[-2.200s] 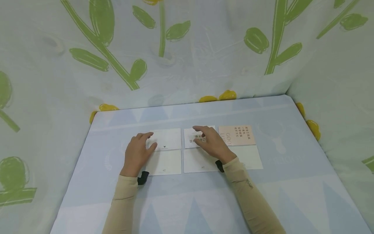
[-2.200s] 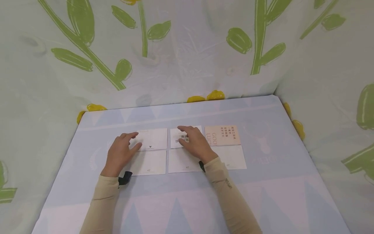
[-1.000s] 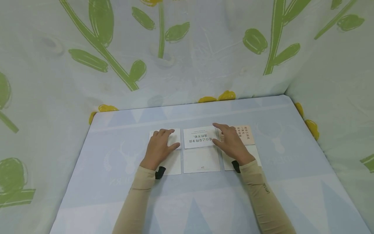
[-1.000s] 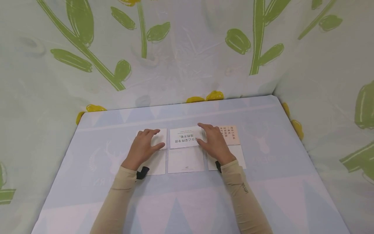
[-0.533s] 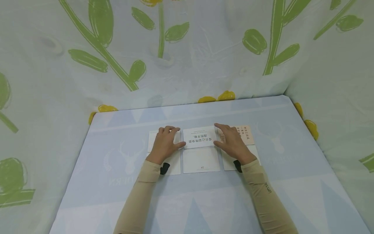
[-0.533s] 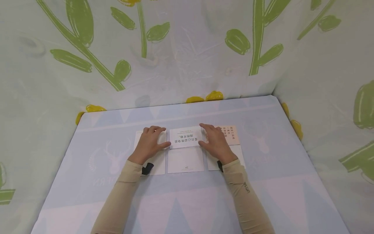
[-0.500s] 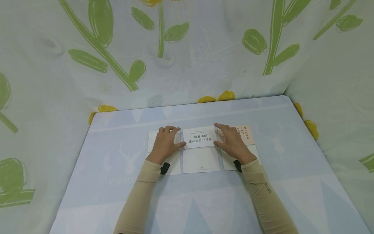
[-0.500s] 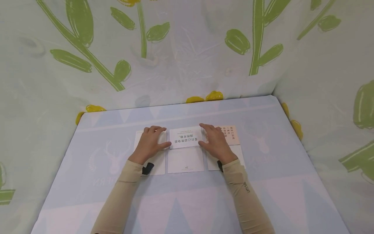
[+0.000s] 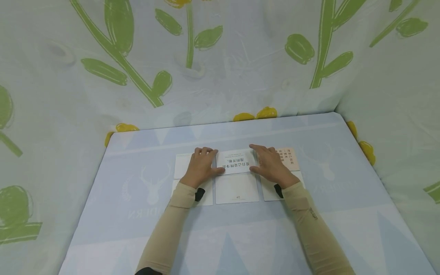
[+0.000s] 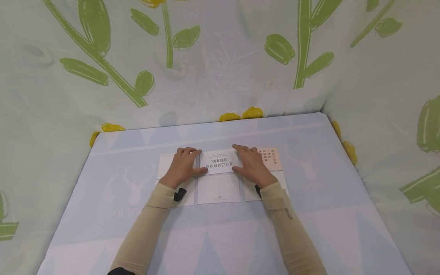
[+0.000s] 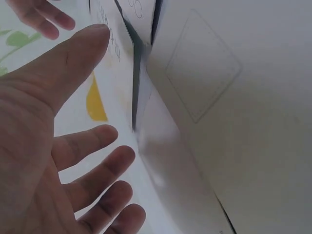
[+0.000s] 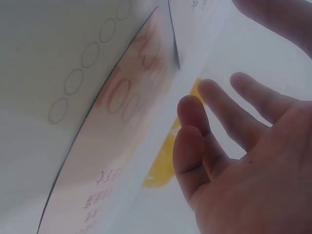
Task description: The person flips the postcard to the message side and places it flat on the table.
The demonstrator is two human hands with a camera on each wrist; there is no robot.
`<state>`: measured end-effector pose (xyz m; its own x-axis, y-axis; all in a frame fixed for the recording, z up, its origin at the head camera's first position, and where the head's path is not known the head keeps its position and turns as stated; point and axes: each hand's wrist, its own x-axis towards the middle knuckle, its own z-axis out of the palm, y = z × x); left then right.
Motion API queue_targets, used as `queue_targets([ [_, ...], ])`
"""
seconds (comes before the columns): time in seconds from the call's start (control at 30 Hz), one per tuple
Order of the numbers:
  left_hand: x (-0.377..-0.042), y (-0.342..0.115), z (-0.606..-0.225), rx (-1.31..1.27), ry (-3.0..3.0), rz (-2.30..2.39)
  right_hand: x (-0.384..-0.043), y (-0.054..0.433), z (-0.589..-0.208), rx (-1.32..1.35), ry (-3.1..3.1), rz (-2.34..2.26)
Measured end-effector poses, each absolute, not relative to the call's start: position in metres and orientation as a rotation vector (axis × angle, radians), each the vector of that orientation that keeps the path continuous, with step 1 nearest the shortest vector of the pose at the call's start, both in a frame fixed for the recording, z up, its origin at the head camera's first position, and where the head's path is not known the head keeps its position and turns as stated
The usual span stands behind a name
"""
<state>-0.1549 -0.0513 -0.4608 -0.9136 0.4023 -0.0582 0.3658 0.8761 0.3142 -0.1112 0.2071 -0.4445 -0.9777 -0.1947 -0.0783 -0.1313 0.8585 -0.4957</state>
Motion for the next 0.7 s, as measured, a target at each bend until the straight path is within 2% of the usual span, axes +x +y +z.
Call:
queue_targets([
  [0.7,-0.159,-0.047,-0.464,0.601,2.92,0.42,-0.128,0.194,-0.453,-0.156,2.826,-0.672],
])
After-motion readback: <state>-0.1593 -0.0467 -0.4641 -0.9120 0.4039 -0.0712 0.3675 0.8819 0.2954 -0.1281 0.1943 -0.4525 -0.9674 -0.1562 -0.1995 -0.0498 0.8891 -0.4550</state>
